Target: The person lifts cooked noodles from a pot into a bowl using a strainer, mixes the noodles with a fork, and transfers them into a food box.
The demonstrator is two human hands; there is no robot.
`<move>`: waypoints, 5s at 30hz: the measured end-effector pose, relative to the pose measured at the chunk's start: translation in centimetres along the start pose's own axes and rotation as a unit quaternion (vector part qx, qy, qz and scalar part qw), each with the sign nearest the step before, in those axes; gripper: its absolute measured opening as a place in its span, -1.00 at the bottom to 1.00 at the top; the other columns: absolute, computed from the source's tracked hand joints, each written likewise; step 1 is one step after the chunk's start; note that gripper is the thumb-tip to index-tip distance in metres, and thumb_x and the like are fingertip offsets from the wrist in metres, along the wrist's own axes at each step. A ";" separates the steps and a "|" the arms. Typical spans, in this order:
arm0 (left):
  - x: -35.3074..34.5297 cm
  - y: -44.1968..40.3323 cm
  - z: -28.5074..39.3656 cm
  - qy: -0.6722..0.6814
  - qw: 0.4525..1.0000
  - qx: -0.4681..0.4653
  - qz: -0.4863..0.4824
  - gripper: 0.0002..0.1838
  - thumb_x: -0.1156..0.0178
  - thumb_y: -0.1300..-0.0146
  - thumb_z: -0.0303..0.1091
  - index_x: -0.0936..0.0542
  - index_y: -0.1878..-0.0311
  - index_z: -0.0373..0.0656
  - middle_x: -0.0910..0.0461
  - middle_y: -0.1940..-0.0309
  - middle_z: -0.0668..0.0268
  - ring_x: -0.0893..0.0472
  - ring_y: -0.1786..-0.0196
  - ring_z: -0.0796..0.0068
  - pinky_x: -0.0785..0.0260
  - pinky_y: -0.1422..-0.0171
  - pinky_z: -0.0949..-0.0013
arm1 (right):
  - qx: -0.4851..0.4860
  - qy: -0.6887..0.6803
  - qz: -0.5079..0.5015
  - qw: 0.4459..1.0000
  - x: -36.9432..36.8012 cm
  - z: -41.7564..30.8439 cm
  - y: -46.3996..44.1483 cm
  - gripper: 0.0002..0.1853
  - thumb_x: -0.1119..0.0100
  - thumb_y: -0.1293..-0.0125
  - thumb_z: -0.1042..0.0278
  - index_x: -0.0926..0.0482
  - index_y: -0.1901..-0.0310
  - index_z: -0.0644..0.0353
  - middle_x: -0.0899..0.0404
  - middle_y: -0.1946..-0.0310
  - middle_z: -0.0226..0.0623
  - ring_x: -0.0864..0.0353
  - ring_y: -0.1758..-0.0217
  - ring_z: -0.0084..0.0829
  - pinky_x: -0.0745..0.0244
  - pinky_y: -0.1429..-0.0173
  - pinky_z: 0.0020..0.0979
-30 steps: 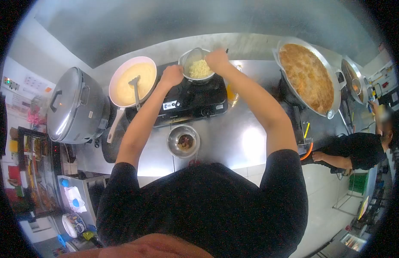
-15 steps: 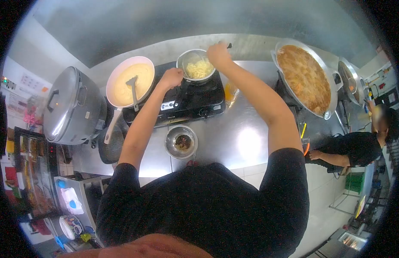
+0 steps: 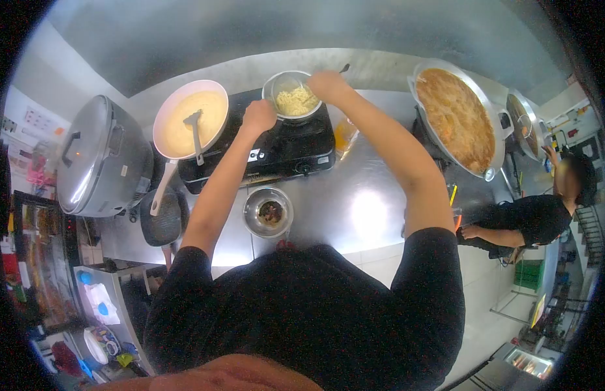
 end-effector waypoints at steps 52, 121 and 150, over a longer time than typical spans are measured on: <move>3.1 1.5 -3.5 0.519 0.836 0.123 -0.132 -0.79 -0.05 -0.56 -0.30 -0.38 0.11 -0.28 -0.51 0.41 0.21 -0.27 0.65 0.65 0.05 0.66 0.47 | -0.071 0.047 0.181 0.980 11.5 3.8 0.8 -0.83 -0.14 -0.33 0.41 -0.70 0.12 0.08 -0.76 0.17 -0.16 -0.75 0.03 -0.05 -0.58 -0.08 -0.06; 5.4 -2.9 -5.0 0.506 0.835 0.076 -0.201 -0.79 -0.12 -0.55 -0.25 -0.40 0.24 -0.07 -0.46 0.51 0.39 -0.18 0.68 0.74 0.14 0.67 0.55 | -0.147 -0.106 0.122 0.976 -0.2 8.7 1.2 -0.88 -0.25 -0.30 0.35 -0.72 0.18 0.11 -0.78 0.21 -0.11 -0.75 0.04 -0.03 -0.59 -0.07 -0.04; 4.7 -1.4 -3.5 0.480 0.855 0.052 -0.191 -0.71 -0.12 -0.56 -0.19 -0.38 0.33 -0.02 -0.41 0.58 0.45 -0.18 0.70 0.76 0.16 0.67 0.54 | 0.095 0.215 0.175 0.956 16.4 2.0 -5.4 -0.84 -0.18 -0.29 0.36 -0.75 0.23 0.10 -0.77 0.22 -0.13 -0.76 0.04 -0.12 -0.56 -0.22 -0.03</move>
Point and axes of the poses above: each hand's wrist, its own y-axis away from the middle knuckle, its own x-axis out of the back of the hand, z = x × y, the point moved 9 cm from there along -y, towards the middle knuckle
